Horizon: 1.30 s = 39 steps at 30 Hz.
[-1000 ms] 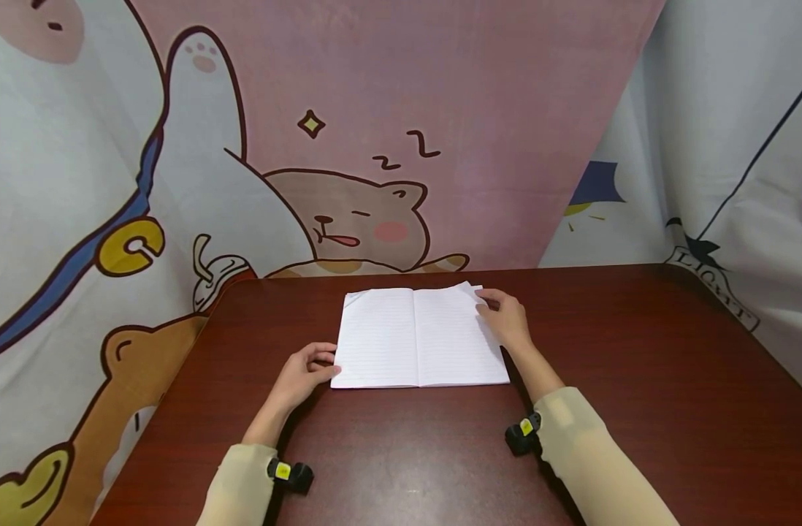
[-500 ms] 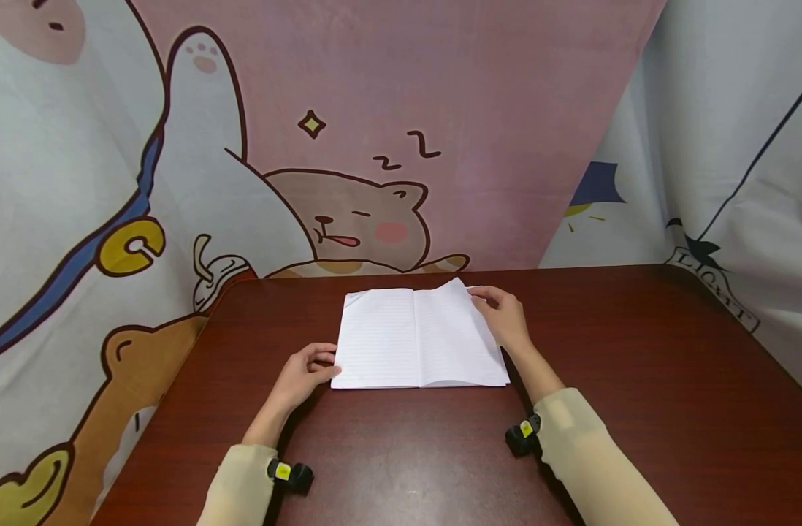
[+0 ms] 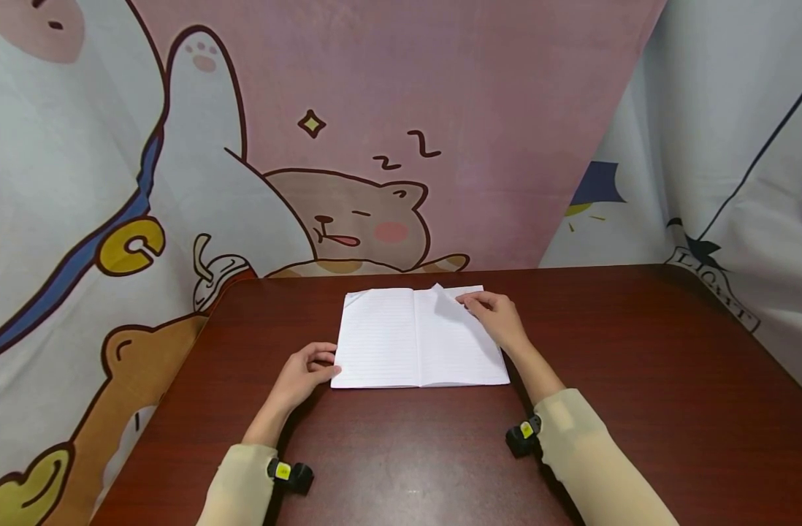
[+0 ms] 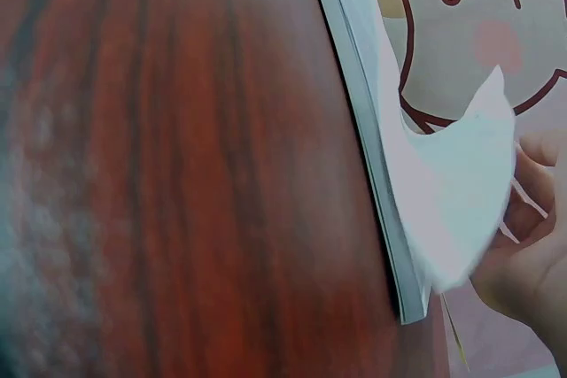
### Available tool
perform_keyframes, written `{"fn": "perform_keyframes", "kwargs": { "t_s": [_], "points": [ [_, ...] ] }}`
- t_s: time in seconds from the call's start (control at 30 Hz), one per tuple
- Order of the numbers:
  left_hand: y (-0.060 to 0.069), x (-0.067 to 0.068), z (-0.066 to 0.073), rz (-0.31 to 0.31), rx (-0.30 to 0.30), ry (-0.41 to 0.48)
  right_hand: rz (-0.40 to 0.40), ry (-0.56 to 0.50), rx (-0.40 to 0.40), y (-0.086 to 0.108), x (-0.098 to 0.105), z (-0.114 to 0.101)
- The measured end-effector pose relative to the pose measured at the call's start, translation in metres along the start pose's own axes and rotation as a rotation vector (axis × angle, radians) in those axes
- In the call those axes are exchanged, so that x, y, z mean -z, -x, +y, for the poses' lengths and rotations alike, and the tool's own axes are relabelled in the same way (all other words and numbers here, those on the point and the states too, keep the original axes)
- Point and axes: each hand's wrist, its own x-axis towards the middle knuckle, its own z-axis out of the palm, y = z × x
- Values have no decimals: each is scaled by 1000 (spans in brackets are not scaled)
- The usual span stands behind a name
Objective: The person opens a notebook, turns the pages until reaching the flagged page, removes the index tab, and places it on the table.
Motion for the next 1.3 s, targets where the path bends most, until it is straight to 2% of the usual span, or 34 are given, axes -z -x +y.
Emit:
{"fn": "perform_keyframes", "kwargs": {
  "t_s": [0.07,0.27,0.37,0.57,0.73,0.97,1.13,1.3],
  "points": [
    [-1,-1,-3,4,1,1,-24,-4,-8,1,0,-1],
    [-20,-6,-34,31,29,-11,-129,-48,11,9,5,-21],
    [-23,-7,-41,36,18,-9,-157,-78,19,11,5,-25],
    [-22,-6,-42,25,1,-8,-190,-55,63,3,-3,-1],
    [-22,-6,-42,25,9,-4,-210,-93,93,1,-5,5],
    [-20,-5,-39,22,4,1,-227,-96,101,3,-9,3],
    [-20,-5,-37,27,2,4,-225,-111,138,4,-15,1],
    [-20,-5,-38,29,0,-8,-236,-160,158,7,-20,-11]
  ]
}}
